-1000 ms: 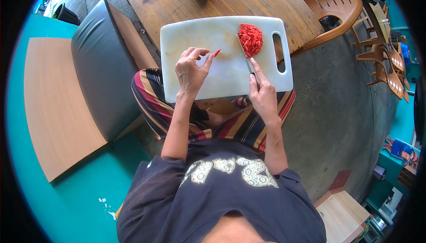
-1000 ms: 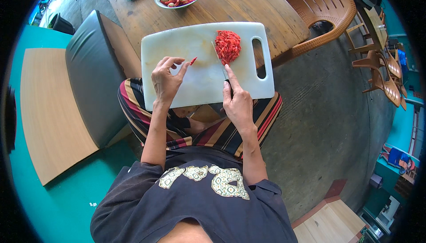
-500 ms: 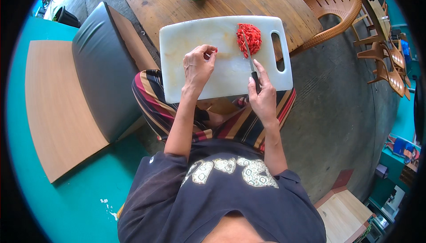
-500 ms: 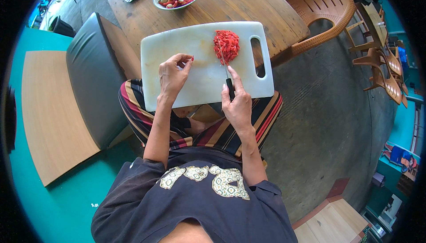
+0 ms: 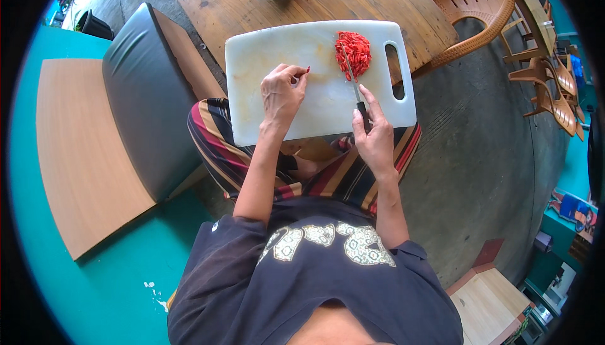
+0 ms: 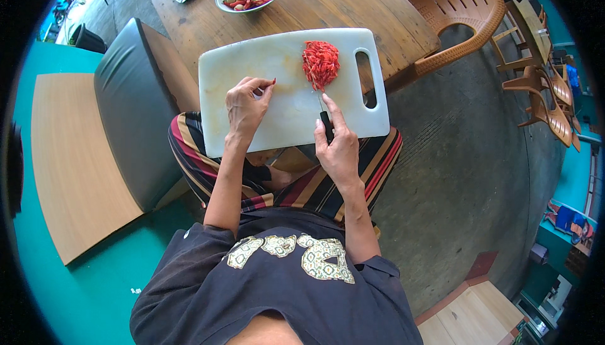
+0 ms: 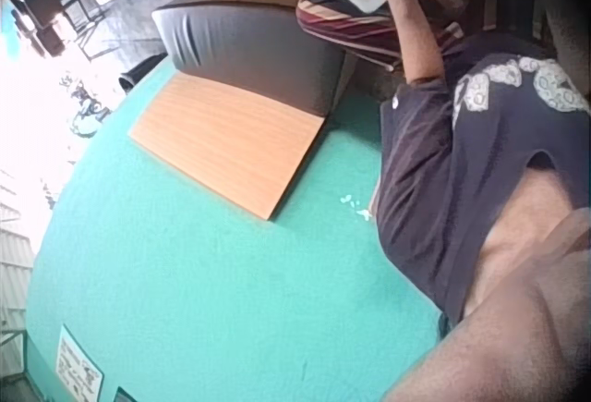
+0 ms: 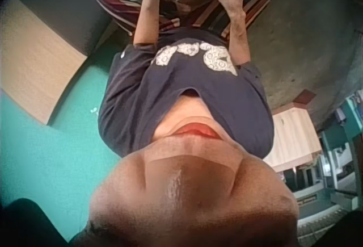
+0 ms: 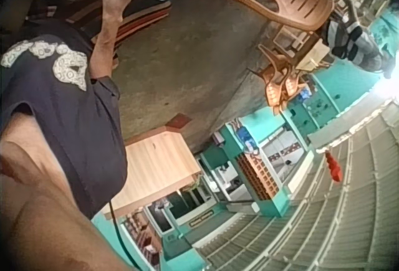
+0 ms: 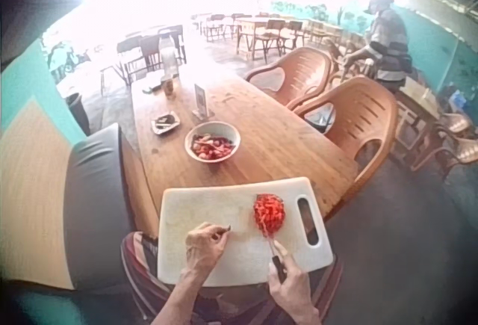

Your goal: The person chops red chili peppers into small pieces using a knife on a white cutting board and periodically places the chopped pieces into a bowl containing whole and partially chopped peppers.

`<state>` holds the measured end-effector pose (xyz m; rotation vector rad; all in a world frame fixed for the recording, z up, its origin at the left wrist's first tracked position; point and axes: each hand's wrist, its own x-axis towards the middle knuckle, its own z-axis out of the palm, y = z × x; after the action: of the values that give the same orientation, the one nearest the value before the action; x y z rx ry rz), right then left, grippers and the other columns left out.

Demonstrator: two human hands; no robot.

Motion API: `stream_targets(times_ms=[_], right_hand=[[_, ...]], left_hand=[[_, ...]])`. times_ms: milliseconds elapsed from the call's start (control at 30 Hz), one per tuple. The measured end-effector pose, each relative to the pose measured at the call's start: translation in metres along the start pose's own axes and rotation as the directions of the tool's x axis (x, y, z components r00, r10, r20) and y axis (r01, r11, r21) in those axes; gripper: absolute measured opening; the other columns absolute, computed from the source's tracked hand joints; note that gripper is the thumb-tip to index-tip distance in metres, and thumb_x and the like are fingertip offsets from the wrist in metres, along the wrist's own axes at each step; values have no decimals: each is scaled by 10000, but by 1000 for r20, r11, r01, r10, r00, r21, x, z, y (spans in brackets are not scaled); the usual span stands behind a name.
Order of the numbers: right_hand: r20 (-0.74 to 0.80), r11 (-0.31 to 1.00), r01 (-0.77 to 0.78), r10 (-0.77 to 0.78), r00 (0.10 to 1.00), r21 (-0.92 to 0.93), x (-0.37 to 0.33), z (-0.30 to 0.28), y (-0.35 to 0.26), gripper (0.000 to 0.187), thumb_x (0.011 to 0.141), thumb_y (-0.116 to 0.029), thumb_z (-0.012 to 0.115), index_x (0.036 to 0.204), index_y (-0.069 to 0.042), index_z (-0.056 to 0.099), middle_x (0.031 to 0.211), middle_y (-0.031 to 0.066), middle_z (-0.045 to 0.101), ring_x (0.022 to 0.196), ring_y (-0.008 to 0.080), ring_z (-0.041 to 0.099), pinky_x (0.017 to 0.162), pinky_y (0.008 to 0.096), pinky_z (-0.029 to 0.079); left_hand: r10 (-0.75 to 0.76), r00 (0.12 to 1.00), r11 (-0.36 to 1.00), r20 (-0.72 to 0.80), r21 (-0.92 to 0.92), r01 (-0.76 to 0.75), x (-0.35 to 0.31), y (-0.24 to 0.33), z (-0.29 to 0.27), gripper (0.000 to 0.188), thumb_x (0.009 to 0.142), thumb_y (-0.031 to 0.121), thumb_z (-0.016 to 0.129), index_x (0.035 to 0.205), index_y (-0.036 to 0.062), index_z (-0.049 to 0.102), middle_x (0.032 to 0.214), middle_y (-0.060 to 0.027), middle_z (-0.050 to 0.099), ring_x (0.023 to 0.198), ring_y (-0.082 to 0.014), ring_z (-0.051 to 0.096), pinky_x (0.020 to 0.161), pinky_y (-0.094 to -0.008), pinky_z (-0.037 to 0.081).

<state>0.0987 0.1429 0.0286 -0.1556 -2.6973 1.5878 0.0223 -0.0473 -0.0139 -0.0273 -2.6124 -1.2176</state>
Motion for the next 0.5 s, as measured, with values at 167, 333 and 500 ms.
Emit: stream_targets(times_ms=[167,333,500], right_hand=[[0,1000,23,-23,1000,-13,1,0,-1,455,950,-118,563,1399,-57,522,1132,208,693,943,328,704,877,413,533],[-5,999,18,-18,1000,-39,1,0,4,455,951,-131,566,1398,-58,526,1099,216,697,925,328,705,865,410,534],[-10,999,33,-33,999,-31,1,0,1,458,949,-133,571,1399,-59,526,1059,211,701,899,307,705,844,399,539]], left_hand=[[96,993,990,-72,110,-87,-1,0,6,67,811,91,751,839,44,713,790,-66,702,658,-175,669,637,-300,519],[-10,999,1000,-46,22,11,0,3,4,83,812,96,757,856,44,709,779,-71,701,658,-172,672,643,-304,524],[8,998,1000,-57,-27,-9,-3,-4,6,118,820,100,757,930,58,743,791,-65,707,661,-165,669,656,-301,529]])
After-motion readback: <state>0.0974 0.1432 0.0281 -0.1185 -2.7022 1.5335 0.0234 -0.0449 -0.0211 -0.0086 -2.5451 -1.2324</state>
